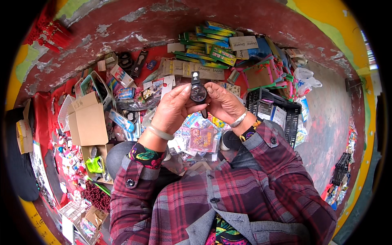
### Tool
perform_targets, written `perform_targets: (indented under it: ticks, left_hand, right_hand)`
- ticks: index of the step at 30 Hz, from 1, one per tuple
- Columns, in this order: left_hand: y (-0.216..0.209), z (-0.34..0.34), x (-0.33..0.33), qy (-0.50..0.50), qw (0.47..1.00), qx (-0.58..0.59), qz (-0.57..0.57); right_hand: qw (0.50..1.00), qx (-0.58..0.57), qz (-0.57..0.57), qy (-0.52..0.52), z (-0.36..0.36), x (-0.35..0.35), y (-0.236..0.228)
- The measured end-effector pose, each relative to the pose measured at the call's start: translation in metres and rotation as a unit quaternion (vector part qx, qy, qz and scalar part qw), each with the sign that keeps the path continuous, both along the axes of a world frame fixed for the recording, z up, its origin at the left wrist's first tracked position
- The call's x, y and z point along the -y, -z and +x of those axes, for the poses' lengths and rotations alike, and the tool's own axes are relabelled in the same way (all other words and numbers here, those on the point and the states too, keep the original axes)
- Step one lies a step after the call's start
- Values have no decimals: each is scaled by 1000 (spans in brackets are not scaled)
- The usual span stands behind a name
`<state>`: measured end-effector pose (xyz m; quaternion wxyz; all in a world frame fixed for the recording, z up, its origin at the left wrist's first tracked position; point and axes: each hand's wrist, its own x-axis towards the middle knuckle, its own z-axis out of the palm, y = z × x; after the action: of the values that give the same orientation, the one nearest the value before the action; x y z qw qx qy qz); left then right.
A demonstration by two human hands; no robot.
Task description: The person opens a small rectangular box and removes a wristwatch. They hold the watch with both hands, turning it over to view the face and the back, and manipulating the strap and crown. The person continues to handle the watch, examining its details closely.
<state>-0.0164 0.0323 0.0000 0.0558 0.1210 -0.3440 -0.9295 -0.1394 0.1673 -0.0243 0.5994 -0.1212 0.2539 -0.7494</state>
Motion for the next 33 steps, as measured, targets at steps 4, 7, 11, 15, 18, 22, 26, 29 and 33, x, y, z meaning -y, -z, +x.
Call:
perform_targets:
  ticks: [4,7,11,15,18,22,26,29,33]
  left_hand:
    - [7,-1,2,9,1000,2,5]
    - [4,-2,1,5,1000,7,3]
    - [0,-3,2,-5,1000,-3,23]
    - [-2,-3,3,-22,1000,-4,12]
    - [0,-3,5,-32,999,-5,19]
    - [-2,-3,6,-34,999,-2,34]
    - [-6,-3,5,-40,998,-2,41]
    - [-5,-3,4,-48,997,-6,54]
    - [-3,-3,5,-50,997,-5,64]
  right_hand:
    - [1000,0,12,5,2,0,-3]
    - [999,-12,27,19,2,1,-1]
    - [999,-23,31,26,-2,2,5]
    - [996,-55,57,51,0,5,0]
    - [993,-78,72,47,2,6,-5]
    - [990,-91,85,58,5,5,-9]
    - [990,-99,87,57,6,5,-13]
    - [989,-105,86,53,6,5,-16]
    - [990,-108,84,46,5,4,-13]
